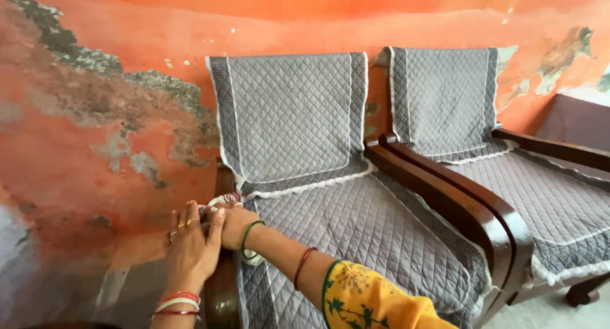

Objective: The person wipes the wooden frames and fabric cushions of chairs using a white cloth, moving across different sections of the chairs.

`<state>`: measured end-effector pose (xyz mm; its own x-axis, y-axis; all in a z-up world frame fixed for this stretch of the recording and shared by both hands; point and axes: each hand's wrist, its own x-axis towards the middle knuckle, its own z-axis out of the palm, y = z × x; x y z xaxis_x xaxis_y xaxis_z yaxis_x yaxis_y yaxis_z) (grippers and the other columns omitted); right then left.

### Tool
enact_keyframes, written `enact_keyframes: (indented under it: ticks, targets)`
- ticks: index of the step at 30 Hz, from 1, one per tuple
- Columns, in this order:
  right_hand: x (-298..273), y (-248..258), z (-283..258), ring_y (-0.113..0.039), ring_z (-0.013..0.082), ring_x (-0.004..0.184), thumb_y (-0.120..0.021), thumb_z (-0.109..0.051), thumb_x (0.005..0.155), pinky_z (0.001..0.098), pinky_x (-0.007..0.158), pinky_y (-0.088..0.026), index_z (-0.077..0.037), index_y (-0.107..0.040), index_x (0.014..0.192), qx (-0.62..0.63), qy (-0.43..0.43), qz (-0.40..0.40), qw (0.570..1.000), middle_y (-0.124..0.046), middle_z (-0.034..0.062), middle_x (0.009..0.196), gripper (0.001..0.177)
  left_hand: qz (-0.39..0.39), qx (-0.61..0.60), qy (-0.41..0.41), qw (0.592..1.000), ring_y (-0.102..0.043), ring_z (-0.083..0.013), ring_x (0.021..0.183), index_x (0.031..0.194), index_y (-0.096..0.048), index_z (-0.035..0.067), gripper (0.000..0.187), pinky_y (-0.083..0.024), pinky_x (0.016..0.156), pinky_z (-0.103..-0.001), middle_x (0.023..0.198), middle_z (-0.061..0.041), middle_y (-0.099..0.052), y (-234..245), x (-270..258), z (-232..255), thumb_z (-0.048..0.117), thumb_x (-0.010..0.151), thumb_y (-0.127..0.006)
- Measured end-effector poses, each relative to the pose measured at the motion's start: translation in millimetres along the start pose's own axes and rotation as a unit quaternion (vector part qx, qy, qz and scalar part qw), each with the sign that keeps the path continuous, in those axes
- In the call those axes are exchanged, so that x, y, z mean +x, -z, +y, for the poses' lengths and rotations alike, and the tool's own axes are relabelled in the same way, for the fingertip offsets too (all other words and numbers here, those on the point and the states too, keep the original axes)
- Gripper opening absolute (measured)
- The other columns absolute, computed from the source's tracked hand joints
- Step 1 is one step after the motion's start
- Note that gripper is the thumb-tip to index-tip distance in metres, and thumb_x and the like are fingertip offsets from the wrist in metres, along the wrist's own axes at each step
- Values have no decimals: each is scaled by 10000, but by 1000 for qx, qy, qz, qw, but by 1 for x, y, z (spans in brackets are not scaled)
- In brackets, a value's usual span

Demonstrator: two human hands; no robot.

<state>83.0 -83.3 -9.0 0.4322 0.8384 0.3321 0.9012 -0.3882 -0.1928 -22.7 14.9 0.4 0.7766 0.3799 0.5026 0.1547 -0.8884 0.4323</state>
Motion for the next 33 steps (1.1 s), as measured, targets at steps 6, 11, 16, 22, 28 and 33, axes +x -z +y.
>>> enact_keyframes:
  ticks: [6, 11, 16, 22, 28, 33]
  targets:
    - [-50, 59, -110, -575, 389, 1273, -557, -467, 917, 486, 998, -518, -122, -685, 1289, -92, -93, -64, 989, -643, 155, 1351, 522, -14, 28, 12, 999, -261, -352, 1522, 1507, -443, 54, 866, -238, 1200, -548, 1586, -134, -423, 41, -26, -18, 717, 959, -335]
    - [-64, 67, -168, -578, 342, 1274, -624, -409, 884, 490, 972, -517, -111, -739, 1222, -226, -41, -205, 951, -664, 133, 1326, 466, -25, 80, 53, 995, -229, -336, 1539, 1510, -451, 86, 849, -216, 1210, -547, 1591, -118, -417, 92, -36, -41, 723, 964, -322]
    - [-6, 81, -185, -707, 302, 1120, -634, -259, 775, 433, 955, -539, -204, -761, 1230, -80, 123, -282, 948, -756, 118, 1227, 475, 10, 119, 66, 991, -301, -372, 1511, 1462, -518, 110, 747, -251, 1206, -563, 1542, -117, -486, 145, -38, -74, 650, 984, -324]
    - [60, 67, -215, -667, 406, 1058, -818, -281, 719, 458, 931, -543, -134, -395, 1564, 117, 19, 40, 992, -615, 233, 1232, 957, 107, 134, 164, 971, -461, -432, 1484, 1430, -606, 101, 637, -354, 1220, -558, 1463, -191, -623, 190, -37, -152, 562, 1113, -302]
    - [64, -47, -256, -693, 398, 1061, -651, -337, 895, 505, 973, -522, -202, -691, 1298, 202, 157, 91, 962, -750, 187, 1144, 427, -42, 133, 283, 949, -296, -376, 1526, 1505, -487, 200, 699, -229, 1204, -639, 1603, -114, -416, 196, -55, -239, 638, 1014, -251]
    - [104, -54, -296, -695, 450, 958, -627, -333, 865, 621, 939, -442, -161, -528, 1450, 88, 91, 12, 992, -695, 225, 1171, 619, -67, 142, 308, 938, -180, -325, 1603, 1527, -469, 259, 678, -128, 1234, -700, 1693, -14, -309, 182, -65, -295, 626, 1021, -208]
